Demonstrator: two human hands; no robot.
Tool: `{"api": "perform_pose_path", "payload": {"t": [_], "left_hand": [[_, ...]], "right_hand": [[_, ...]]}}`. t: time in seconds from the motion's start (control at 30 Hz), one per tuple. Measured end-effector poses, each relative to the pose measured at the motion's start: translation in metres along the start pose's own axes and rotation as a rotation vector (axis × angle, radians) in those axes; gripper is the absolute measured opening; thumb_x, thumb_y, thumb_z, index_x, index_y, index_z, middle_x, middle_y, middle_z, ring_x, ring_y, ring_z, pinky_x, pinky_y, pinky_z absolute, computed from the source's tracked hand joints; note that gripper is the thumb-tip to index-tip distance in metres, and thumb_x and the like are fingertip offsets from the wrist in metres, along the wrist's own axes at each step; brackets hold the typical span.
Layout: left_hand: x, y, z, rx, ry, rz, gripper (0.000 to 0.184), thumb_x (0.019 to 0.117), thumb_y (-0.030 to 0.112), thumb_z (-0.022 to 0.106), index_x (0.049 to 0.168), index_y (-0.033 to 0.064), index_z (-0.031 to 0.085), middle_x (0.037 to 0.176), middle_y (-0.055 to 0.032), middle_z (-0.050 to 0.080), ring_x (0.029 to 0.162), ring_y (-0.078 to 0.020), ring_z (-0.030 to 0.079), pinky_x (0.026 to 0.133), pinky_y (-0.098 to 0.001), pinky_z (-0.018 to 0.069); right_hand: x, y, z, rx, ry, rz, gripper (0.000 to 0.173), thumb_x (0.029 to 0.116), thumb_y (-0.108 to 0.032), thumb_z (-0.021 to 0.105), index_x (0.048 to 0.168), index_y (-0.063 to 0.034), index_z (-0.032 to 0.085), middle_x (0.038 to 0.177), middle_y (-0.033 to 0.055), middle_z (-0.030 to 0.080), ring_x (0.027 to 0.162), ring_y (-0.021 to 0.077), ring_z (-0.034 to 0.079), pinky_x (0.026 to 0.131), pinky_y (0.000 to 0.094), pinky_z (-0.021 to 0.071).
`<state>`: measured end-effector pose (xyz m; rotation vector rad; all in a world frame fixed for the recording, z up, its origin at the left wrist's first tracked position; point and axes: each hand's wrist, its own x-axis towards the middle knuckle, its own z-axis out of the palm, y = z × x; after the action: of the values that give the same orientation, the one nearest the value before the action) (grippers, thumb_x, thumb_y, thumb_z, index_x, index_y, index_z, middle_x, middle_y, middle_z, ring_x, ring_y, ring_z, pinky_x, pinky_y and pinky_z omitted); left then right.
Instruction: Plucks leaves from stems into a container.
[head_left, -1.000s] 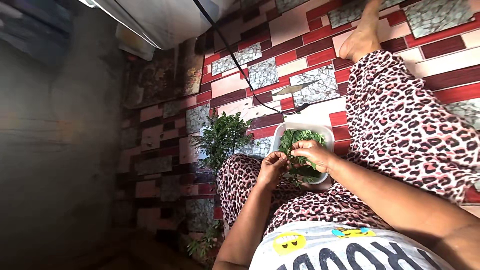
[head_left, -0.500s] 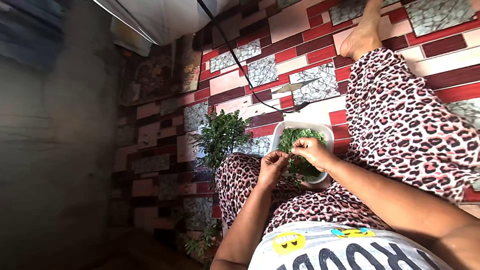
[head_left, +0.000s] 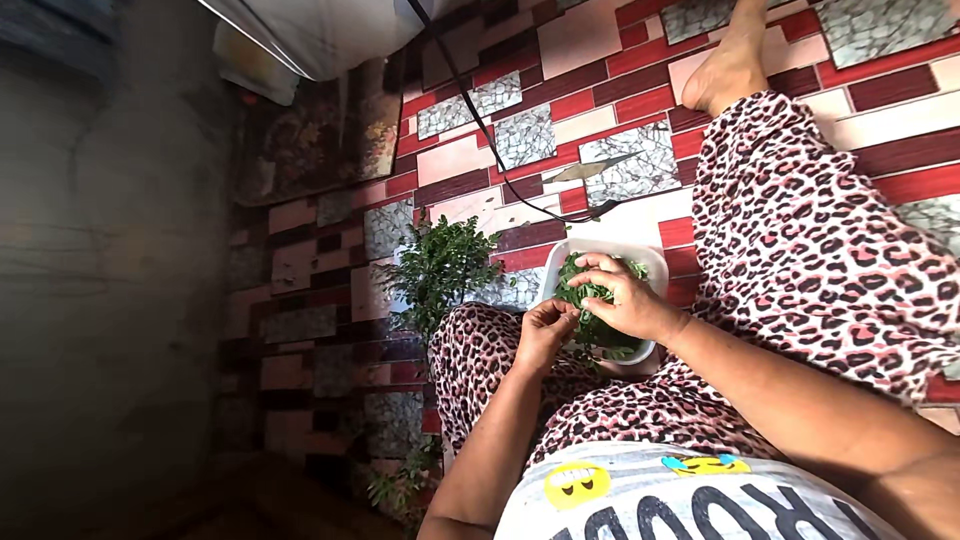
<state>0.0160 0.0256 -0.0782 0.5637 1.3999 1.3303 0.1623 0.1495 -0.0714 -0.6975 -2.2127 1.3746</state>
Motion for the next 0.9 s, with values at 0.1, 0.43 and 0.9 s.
{"api": "perform_pose_path", "payload": {"t": [0.1, 0.43, 0.9], "left_hand": [[0.000, 0.000, 0.000, 0.046, -0.014, 0.016, 0.004, 0.0931, -0.003, 0.067, 0.090, -0.0003, 0.068, 0.074, -0.0033, 0.067, 0.061, -0.0069, 0.060, 0.058, -0.0218, 0.0524], [-0.002, 0.004, 0.004, 0.186, -0.005, 0.018, 0.004, 0.0922, -0.001, 0.069, 0.088, -0.0012, 0.068, 0.072, -0.0020, 0.066, 0.061, -0.0057, 0.059, 0.059, -0.0217, 0.0518], [0.000, 0.003, 0.003, 0.082, 0.002, -0.022, 0.007, 0.0968, 0.002, 0.063, 0.095, 0.0001, 0.069, 0.073, -0.0003, 0.063, 0.057, -0.0031, 0.052, 0.053, -0.0182, 0.0440]], "right_hand": [[-0.001, -0.001, 0.000, -0.031, -0.087, -0.012, 0.025, 0.0901, -0.010, 0.070, 0.114, -0.0066, 0.075, 0.140, 0.0180, 0.057, 0.131, 0.0359, 0.052, 0.109, 0.0576, 0.0419], [-0.003, 0.000, 0.006, 0.052, -0.102, 0.018, 0.009, 0.0901, -0.003, 0.072, 0.083, 0.0009, 0.070, 0.118, 0.0150, 0.068, 0.116, 0.0268, 0.062, 0.103, 0.0447, 0.0476], [0.004, 0.008, -0.008, 0.111, 0.116, 0.032, 0.007, 0.0931, -0.003, 0.068, 0.087, 0.0012, 0.069, 0.114, 0.0144, 0.069, 0.103, 0.0203, 0.066, 0.092, 0.0364, 0.0546]]}}
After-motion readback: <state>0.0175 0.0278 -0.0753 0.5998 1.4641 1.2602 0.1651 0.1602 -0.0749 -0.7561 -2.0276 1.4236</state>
